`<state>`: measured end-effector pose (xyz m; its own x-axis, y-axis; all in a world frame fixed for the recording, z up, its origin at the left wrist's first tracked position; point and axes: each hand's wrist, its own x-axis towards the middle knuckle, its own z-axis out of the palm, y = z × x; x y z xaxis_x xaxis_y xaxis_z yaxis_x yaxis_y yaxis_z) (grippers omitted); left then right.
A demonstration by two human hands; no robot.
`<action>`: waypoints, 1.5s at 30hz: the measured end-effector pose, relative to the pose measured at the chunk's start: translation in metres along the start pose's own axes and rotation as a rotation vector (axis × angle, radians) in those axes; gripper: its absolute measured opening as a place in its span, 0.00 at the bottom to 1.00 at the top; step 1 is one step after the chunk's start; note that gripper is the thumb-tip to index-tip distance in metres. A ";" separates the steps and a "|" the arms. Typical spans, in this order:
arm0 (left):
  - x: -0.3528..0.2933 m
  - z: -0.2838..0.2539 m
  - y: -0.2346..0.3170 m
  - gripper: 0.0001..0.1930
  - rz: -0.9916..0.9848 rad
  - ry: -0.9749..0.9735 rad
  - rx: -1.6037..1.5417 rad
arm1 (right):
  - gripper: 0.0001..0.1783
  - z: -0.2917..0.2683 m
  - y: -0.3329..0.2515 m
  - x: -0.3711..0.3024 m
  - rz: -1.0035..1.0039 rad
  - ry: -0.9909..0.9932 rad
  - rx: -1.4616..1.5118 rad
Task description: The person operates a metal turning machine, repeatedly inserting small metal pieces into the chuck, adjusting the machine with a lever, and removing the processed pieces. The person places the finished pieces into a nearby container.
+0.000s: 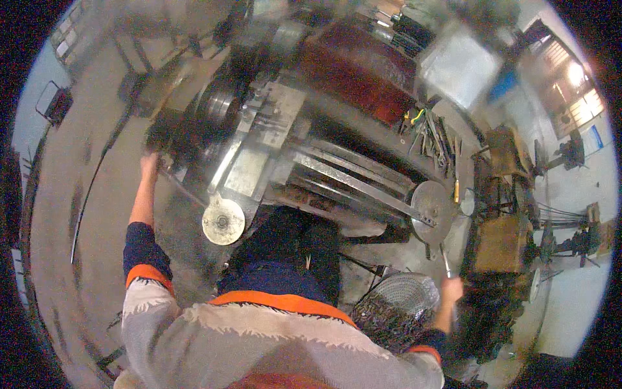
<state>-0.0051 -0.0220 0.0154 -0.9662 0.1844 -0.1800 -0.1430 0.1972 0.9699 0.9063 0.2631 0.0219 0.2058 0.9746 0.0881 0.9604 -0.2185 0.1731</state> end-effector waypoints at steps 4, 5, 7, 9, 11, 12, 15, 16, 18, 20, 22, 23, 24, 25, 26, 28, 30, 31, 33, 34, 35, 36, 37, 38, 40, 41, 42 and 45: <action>0.019 -0.023 -0.028 0.08 0.089 0.100 0.144 | 0.23 -0.021 -0.018 0.035 0.096 -0.115 0.035; 0.010 -0.028 -0.023 0.08 0.061 0.044 0.093 | 0.23 -0.014 -0.012 0.037 0.115 -0.115 0.036; -0.021 -0.054 -0.030 0.08 0.049 0.049 -0.055 | 0.23 -0.007 -0.008 0.030 0.155 -0.096 0.036; -0.049 -0.084 -0.044 0.09 0.055 0.169 -0.198 | 0.23 -0.005 -0.015 0.012 0.209 -0.055 0.041; -0.081 -0.105 -0.047 0.09 0.013 0.259 -0.199 | 0.24 0.016 0.006 -0.009 0.146 -0.024 0.084; -0.099 -0.116 -0.043 0.09 -0.002 0.304 -0.151 | 0.23 -0.016 -0.024 -0.034 0.141 -0.110 0.113; -0.114 -0.120 -0.060 0.09 -0.057 0.471 -0.297 | 0.23 -0.033 -0.047 -0.064 0.217 -0.079 0.135; -0.121 -0.117 -0.057 0.08 -0.053 0.487 -0.298 | 0.23 -0.031 -0.050 -0.068 0.263 -0.115 0.093; -0.119 -0.111 -0.057 0.08 -0.037 0.505 -0.306 | 0.24 -0.035 -0.056 -0.078 0.263 -0.152 0.132; -0.114 -0.108 -0.058 0.07 -0.015 0.516 -0.318 | 0.25 -0.034 -0.062 -0.088 0.268 -0.125 0.148; -0.109 -0.106 -0.057 0.07 -0.023 0.532 -0.320 | 0.26 -0.036 -0.067 -0.093 0.274 -0.128 0.144; -0.106 -0.105 -0.057 0.07 -0.026 0.541 -0.321 | 0.26 -0.036 -0.069 -0.094 0.277 -0.129 0.142; -0.103 -0.104 -0.060 0.07 -0.021 0.540 -0.323 | 0.26 -0.038 -0.069 -0.094 0.283 -0.164 0.143; -0.099 -0.102 -0.060 0.07 -0.011 0.540 -0.328 | 0.26 -0.039 -0.071 -0.093 0.291 -0.175 0.139; -0.097 -0.101 -0.060 0.07 -0.002 0.540 -0.334 | 0.26 -0.039 -0.072 -0.091 0.298 -0.186 0.135; -0.097 -0.097 -0.055 0.08 -0.030 0.573 -0.279 | 0.26 -0.036 -0.070 -0.090 0.309 -0.196 0.145; -0.098 -0.096 -0.054 0.09 -0.035 0.568 -0.258 | 0.25 -0.029 -0.063 -0.089 0.316 -0.194 0.175; -0.098 -0.099 -0.056 0.09 -0.023 0.554 -0.263 | 0.25 -0.031 -0.067 -0.089 0.321 -0.182 0.173; -0.100 -0.106 -0.059 0.09 -0.018 0.508 -0.258 | 0.26 -0.039 -0.073 -0.089 0.331 -0.157 0.168; -0.102 -0.108 -0.059 0.09 -0.024 0.477 -0.246 | 0.26 -0.040 -0.070 -0.084 0.303 -0.139 0.156; -0.105 -0.111 -0.059 0.09 -0.031 0.447 -0.235 | 0.26 -0.040 -0.064 -0.076 0.275 -0.119 0.145; -0.110 -0.114 -0.059 0.09 -0.040 0.461 -0.215 | 0.26 -0.038 -0.056 -0.065 0.245 -0.099 0.133; -0.113 -0.117 -0.054 0.09 -0.044 0.468 -0.191 | 0.25 -0.015 -0.028 -0.047 0.117 -0.008 0.102; -0.116 -0.120 -0.049 0.09 -0.045 0.476 -0.165 | 0.24 -0.010 -0.019 -0.032 0.127 -0.021 0.076; -0.124 -0.129 -0.051 0.10 -0.041 0.447 -0.168 | 0.23 -0.005 -0.009 -0.001 0.093 -0.020 0.048; -0.126 -0.133 -0.054 0.10 -0.043 0.427 -0.171 | 0.23 -0.006 -0.005 0.011 0.060 -0.006 0.047; -0.128 -0.141 -0.052 0.11 -0.117 0.353 -0.087 | 0.23 -0.008 -0.005 0.026 0.086 -0.061 -0.033; -0.118 -0.167 -0.054 0.14 -0.238 0.234 0.181 | 0.20 -0.038 -0.033 0.049 0.180 -0.109 -0.130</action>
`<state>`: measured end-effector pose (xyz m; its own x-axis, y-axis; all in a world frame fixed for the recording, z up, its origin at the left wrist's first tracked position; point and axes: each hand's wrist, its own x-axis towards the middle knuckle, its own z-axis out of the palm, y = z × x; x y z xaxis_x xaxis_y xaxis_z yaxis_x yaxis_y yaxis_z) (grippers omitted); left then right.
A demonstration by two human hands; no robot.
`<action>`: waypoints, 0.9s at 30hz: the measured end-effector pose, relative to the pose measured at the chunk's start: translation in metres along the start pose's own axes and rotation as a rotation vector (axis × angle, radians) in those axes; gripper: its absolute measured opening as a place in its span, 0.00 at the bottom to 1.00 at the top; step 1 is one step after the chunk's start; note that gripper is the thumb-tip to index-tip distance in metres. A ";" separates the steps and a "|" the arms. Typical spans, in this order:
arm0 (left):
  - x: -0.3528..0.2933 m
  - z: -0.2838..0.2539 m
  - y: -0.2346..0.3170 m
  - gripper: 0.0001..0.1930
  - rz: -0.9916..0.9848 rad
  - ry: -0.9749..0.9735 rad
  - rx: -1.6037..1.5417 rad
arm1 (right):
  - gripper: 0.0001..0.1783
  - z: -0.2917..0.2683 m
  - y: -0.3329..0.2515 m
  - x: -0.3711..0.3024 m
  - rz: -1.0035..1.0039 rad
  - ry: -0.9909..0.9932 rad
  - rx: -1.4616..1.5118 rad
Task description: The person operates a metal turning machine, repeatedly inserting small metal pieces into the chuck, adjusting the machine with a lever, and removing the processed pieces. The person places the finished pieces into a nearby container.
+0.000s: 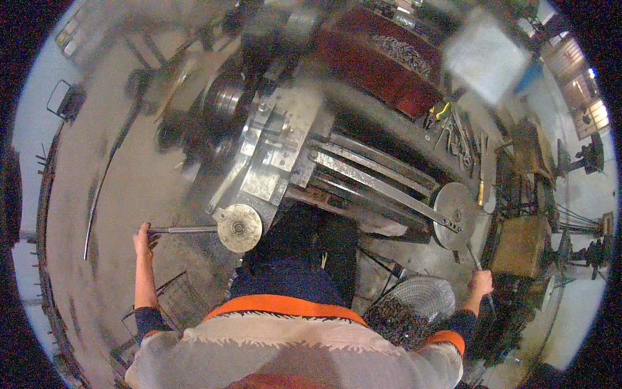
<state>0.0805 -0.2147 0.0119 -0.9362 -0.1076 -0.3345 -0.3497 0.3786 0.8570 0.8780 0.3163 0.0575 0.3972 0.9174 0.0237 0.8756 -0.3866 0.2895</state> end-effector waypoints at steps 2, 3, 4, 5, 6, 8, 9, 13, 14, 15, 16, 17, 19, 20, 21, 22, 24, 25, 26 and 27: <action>0.031 -0.017 -0.007 0.17 0.078 0.096 0.205 | 0.21 -0.002 -0.010 0.003 0.091 -0.004 -0.005; 0.058 -0.029 -0.017 0.19 0.237 0.171 0.398 | 0.22 0.000 -0.014 0.004 0.131 -0.007 -0.008; 0.074 -0.025 -0.012 0.20 0.280 0.124 0.426 | 0.24 0.009 -0.011 0.001 0.100 0.073 -0.009; 0.091 -0.017 -0.001 0.21 0.324 0.078 0.453 | 0.26 0.024 -0.007 -0.004 0.067 0.153 -0.008; 0.112 -0.005 0.007 0.22 0.439 -0.004 0.642 | 0.28 0.033 -0.006 -0.010 0.034 0.231 -0.011; 0.139 0.031 0.014 0.22 0.650 -0.109 0.837 | 0.36 0.050 -0.009 -0.033 -0.126 0.419 0.111; 0.143 0.053 0.015 0.23 0.748 -0.129 0.843 | 0.36 0.045 -0.020 -0.054 -0.180 0.456 0.179; 0.132 0.138 0.032 0.23 0.906 -0.230 1.190 | 0.35 0.038 -0.040 -0.113 -0.194 0.216 0.494; 0.136 0.149 0.032 0.22 0.892 -0.278 1.250 | 0.34 0.029 -0.049 -0.129 -0.137 0.144 0.495; 0.139 0.159 0.031 0.21 0.874 -0.325 1.309 | 0.33 0.017 -0.058 -0.144 -0.082 0.072 0.497; 0.144 0.172 0.024 0.20 0.858 -0.380 1.363 | 0.32 0.008 -0.059 -0.154 -0.022 0.007 0.493; 0.155 0.179 0.019 0.19 0.914 -0.360 1.373 | 0.27 0.010 -0.057 -0.159 -0.059 0.046 0.531; 0.150 0.203 0.006 0.18 0.697 -0.260 1.183 | 0.26 0.031 -0.045 -0.149 -0.104 0.059 0.558; 0.137 0.207 0.005 0.17 0.575 -0.207 1.091 | 0.26 0.032 -0.043 -0.145 -0.141 0.061 0.568; 0.138 0.219 -0.009 0.16 0.601 -0.238 0.855 | 0.25 0.032 -0.041 -0.138 -0.182 0.076 0.566; 0.132 0.222 -0.008 0.17 0.570 -0.315 0.771 | 0.25 0.022 -0.048 -0.134 -0.223 0.087 0.565; 0.153 0.222 -0.021 0.17 0.692 -0.345 0.872 | 0.23 0.014 -0.059 -0.131 -0.288 0.083 0.607; 0.141 0.220 -0.007 0.17 0.620 -0.373 0.966 | 0.23 0.006 -0.061 -0.127 -0.305 0.104 0.631; 0.122 0.205 0.013 0.17 0.542 -0.391 1.066 | 0.23 -0.004 -0.066 -0.123 -0.332 0.115 0.657; 0.150 0.190 0.000 0.16 0.691 -0.387 1.266 | 0.22 -0.025 -0.080 -0.126 -0.367 0.112 0.660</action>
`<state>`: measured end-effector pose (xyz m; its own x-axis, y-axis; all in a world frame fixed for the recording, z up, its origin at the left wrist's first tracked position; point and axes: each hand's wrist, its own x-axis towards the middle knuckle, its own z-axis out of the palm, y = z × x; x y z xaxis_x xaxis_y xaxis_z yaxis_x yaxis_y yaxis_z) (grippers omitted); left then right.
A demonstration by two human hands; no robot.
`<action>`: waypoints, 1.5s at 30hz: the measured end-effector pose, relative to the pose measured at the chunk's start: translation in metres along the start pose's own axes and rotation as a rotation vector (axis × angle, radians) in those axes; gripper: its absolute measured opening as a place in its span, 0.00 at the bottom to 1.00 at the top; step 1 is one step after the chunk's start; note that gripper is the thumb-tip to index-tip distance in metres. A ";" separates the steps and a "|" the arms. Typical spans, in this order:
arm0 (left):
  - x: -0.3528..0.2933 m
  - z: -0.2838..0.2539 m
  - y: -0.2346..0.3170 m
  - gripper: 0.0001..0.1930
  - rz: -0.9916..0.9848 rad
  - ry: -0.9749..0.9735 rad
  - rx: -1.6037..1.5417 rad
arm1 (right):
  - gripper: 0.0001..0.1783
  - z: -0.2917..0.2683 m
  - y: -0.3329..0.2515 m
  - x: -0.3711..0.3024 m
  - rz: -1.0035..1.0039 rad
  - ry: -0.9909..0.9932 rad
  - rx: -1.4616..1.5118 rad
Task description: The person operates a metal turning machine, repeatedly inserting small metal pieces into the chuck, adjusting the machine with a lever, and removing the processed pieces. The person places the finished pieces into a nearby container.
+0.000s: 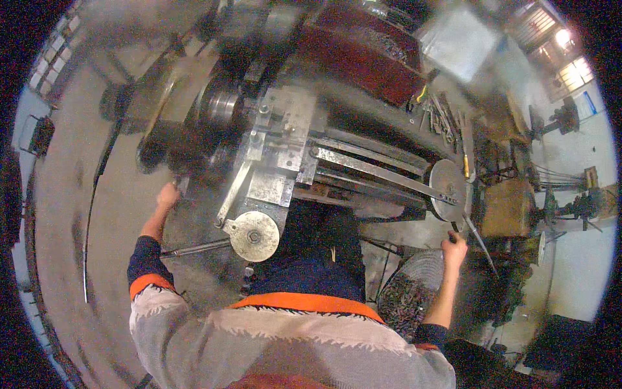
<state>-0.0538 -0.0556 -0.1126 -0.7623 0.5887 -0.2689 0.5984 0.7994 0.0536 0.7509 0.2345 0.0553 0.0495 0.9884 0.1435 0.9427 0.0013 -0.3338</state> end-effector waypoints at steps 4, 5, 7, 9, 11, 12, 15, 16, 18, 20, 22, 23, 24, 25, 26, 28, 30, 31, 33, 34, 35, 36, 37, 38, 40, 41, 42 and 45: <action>-0.013 -0.035 0.010 0.17 0.015 -0.125 0.097 | 0.21 -0.032 -0.072 0.040 -0.179 0.047 -0.043; -0.015 -0.036 0.009 0.18 0.016 -0.138 0.083 | 0.20 -0.029 -0.089 0.055 -0.210 0.045 -0.051; -0.025 -0.043 0.001 0.19 0.035 -0.082 0.050 | 0.20 -0.045 -0.190 0.058 -0.407 0.009 0.065; -0.038 -0.063 -0.008 0.21 0.106 0.042 0.022 | 0.19 -0.043 -0.265 0.065 -0.515 -0.109 0.208; -0.064 -0.137 -0.008 0.20 0.085 0.203 -0.068 | 0.21 -0.029 -0.332 0.064 -0.776 -0.141 0.390; -0.078 -0.159 -0.012 0.20 0.059 0.283 -0.114 | 0.21 -0.027 -0.373 0.058 -0.886 -0.229 0.413; -0.108 -0.218 -0.097 0.18 -0.155 0.612 -0.109 | 0.21 0.001 -0.479 0.034 -1.207 -0.332 0.350; -0.127 -0.229 -0.120 0.20 -0.105 0.727 -0.066 | 0.20 0.016 -0.506 0.029 -1.240 -0.421 0.344; -0.159 -0.195 -0.217 0.24 -0.328 0.549 0.107 | 0.17 0.046 -0.552 0.009 -1.283 -0.584 0.267; -0.181 -0.156 -0.215 0.31 -0.371 0.561 0.057 | 0.15 0.071 -0.570 0.000 -1.237 -0.590 0.132; -0.201 -0.181 -0.112 0.31 -0.440 0.494 -0.007 | 0.14 0.070 -0.569 0.004 -1.139 -0.522 0.103; -0.217 -0.173 -0.096 0.30 -0.469 0.498 0.006 | 0.14 0.072 -0.568 0.001 -1.145 -0.532 0.103; -0.228 -0.168 -0.083 0.29 -0.496 0.507 0.018 | 0.14 0.071 -0.571 0.003 -1.150 -0.535 0.105; -0.233 -0.161 -0.059 0.28 -0.460 0.567 0.035 | 0.13 0.072 -0.571 0.005 -1.145 -0.533 0.100; -0.237 -0.154 -0.032 0.26 -0.422 0.626 0.050 | 0.12 0.071 -0.570 0.006 -1.136 -0.518 0.092; -0.243 -0.160 -0.030 0.23 -0.465 0.489 -0.054 | 0.13 0.060 -0.571 0.000 -1.147 -0.513 0.052; -0.242 -0.173 -0.039 0.21 -0.343 0.475 -0.012 | 0.14 0.049 -0.568 -0.002 -1.158 -0.523 0.074; -0.242 -0.178 -0.039 0.20 -0.281 0.465 0.005 | 0.15 0.045 -0.563 0.001 -1.164 -0.540 0.109; -0.242 -0.205 0.002 0.15 -0.057 0.659 -0.020 | 0.17 0.035 -0.547 0.007 -1.292 -0.518 0.329; -0.239 -0.218 0.023 0.13 0.066 0.783 -0.083 | 0.18 0.028 -0.533 0.005 -1.411 -0.485 0.531; -0.233 -0.231 0.056 0.13 0.169 0.682 -0.622 | 0.19 0.023 -0.521 -0.002 -1.526 -0.448 0.734; -0.220 -0.240 0.081 0.13 0.281 0.452 -0.978 | 0.20 0.017 -0.512 -0.011 -1.555 -0.442 0.786; -0.218 -0.247 0.121 0.14 0.343 0.387 -1.220 | 0.20 0.012 -0.504 -0.021 -1.585 -0.447 0.849; -0.208 -0.252 0.149 0.15 0.397 0.146 -1.322 | 0.22 0.007 -0.498 -0.033 -1.573 -0.428 0.924; -0.195 -0.248 0.204 0.17 0.507 -0.115 -1.597 | 0.24 0.003 -0.490 -0.045 -1.532 -0.431 0.901; -0.192 -0.248 0.226 0.17 0.531 -0.231 -1.702 | 0.25 0.001 -0.486 -0.047 -1.508 -0.427 0.899; -0.191 -0.246 0.241 0.17 0.611 -0.362 -1.842 | 0.24 0.005 -0.480 -0.046 -1.456 -0.394 0.915; -0.181 -0.231 0.262 0.17 0.661 -0.414 -1.983 | 0.23 0.003 -0.469 -0.042 -1.414 -0.347 0.892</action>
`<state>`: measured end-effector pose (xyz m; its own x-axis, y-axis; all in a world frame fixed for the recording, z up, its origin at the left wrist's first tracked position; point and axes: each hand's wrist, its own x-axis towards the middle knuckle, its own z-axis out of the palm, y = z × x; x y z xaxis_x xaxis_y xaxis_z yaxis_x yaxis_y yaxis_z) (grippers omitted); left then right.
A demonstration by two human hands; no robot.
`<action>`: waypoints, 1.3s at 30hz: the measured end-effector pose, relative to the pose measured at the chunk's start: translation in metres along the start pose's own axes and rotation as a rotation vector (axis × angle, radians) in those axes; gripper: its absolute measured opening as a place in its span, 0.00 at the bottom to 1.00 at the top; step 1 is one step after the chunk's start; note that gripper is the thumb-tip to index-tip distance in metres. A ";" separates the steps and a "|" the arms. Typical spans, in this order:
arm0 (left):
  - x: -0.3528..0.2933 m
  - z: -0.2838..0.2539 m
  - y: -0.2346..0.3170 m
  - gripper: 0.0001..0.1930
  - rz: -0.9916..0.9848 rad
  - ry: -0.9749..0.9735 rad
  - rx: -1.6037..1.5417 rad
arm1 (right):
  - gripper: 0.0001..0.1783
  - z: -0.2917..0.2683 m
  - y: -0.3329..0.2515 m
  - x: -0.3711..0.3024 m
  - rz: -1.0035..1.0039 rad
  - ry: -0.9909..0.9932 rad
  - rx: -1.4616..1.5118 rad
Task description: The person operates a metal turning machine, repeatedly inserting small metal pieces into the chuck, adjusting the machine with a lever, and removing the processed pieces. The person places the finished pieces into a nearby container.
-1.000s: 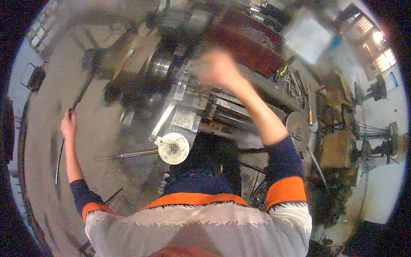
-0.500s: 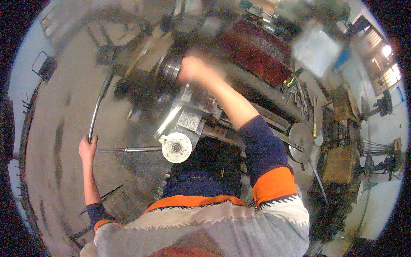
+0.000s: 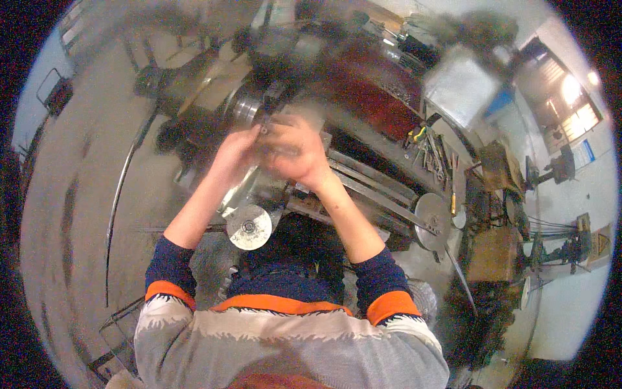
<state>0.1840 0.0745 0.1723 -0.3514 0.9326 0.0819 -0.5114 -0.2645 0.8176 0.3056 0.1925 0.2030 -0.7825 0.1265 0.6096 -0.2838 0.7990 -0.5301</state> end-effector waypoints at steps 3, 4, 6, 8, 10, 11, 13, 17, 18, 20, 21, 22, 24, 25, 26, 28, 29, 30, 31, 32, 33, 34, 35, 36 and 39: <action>-0.001 0.004 -0.005 0.16 0.091 0.120 0.236 | 0.20 0.004 0.000 -0.004 -0.085 0.038 -0.123; -0.004 0.002 0.000 0.16 0.098 0.081 0.420 | 0.20 0.005 0.000 -0.005 -0.094 0.026 -0.144; -0.010 -0.004 0.013 0.16 0.112 0.003 0.788 | 0.15 0.004 0.001 -0.003 -0.135 -0.061 -0.185; -0.015 -0.005 0.020 0.15 0.190 0.019 0.995 | 0.14 0.007 0.008 0.001 -0.130 -0.181 -0.183; -0.015 -0.012 0.028 0.14 0.235 0.016 1.125 | 0.11 0.011 0.009 0.010 -0.125 -0.239 -0.184; -0.016 -0.014 0.033 0.14 0.189 0.005 1.113 | 0.11 0.013 0.011 0.014 -0.118 -0.249 -0.172; -0.016 -0.020 0.041 0.14 0.211 0.026 1.148 | 0.11 0.016 0.012 0.025 -0.099 -0.253 -0.113; -0.034 -0.045 0.077 0.14 0.208 0.091 1.240 | 0.13 0.014 0.037 0.056 0.045 -0.381 -0.220; -0.043 -0.067 0.087 0.15 0.361 0.171 1.375 | 0.12 0.014 0.046 0.066 0.173 -0.423 -0.283; -0.072 -0.100 0.120 0.17 0.228 0.326 1.394 | 0.12 0.016 0.068 0.078 0.345 -0.515 -0.436; -0.094 -0.122 0.135 0.17 0.162 0.487 1.683 | 0.12 0.023 0.077 0.080 0.364 -0.523 -0.471; -0.112 -0.134 0.144 0.17 0.186 0.601 1.898 | 0.12 0.029 0.089 0.080 0.396 -0.523 -0.519; -0.162 -0.172 0.157 0.17 0.090 0.726 2.157 | 0.12 0.040 0.090 0.083 0.422 -0.528 -0.501; -0.183 -0.176 0.160 0.17 -0.029 0.779 2.203 | 0.12 0.040 0.082 0.084 0.432 -0.525 -0.453; -0.206 -0.184 0.160 0.18 -0.136 0.805 2.146 | 0.12 0.040 0.079 0.084 0.442 -0.523 -0.404; -0.235 -0.195 0.152 0.18 -0.269 0.809 2.006 | 0.12 0.044 0.099 0.079 0.446 -0.505 -0.396; -0.248 -0.197 0.143 0.18 -0.314 0.809 1.927 | 0.12 0.047 0.106 0.079 0.442 -0.530 -0.418; -0.255 -0.201 0.137 0.18 -0.356 0.807 1.848 | 0.13 0.049 0.111 0.078 0.439 -0.553 -0.440; -0.259 -0.208 0.127 0.18 -0.339 0.822 1.799 | 0.13 0.052 0.112 0.079 0.421 -0.554 -0.420; -0.262 -0.216 0.116 0.17 -0.320 0.836 1.750 | 0.13 0.052 0.114 0.080 0.404 -0.553 -0.401; -0.265 -0.221 0.110 0.17 -0.300 0.848 1.702 | 0.13 0.052 0.116 0.082 0.388 -0.551 -0.380; -0.264 -0.220 0.106 0.16 -0.282 0.872 1.786 | 0.13 0.053 0.114 0.084 0.393 -0.565 -0.393; -0.256 -0.216 0.103 0.15 -0.257 0.891 1.868 | 0.13 0.052 0.108 0.087 0.400 -0.577 -0.411; -0.250 -0.218 0.103 0.14 -0.232 0.907 1.951 | 0.14 0.052 0.105 0.088 0.409 -0.587 -0.430; -0.243 -0.236 0.114 0.12 -0.286 0.869 2.034 | 0.13 0.048 0.105 0.089 0.357 -0.626 -0.450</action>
<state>0.0264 -0.2404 0.1114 -0.8867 0.4330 0.1618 0.4532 0.8834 0.1194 0.1796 0.2597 0.1738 -0.9832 0.1733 -0.0583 0.1825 0.9473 -0.2633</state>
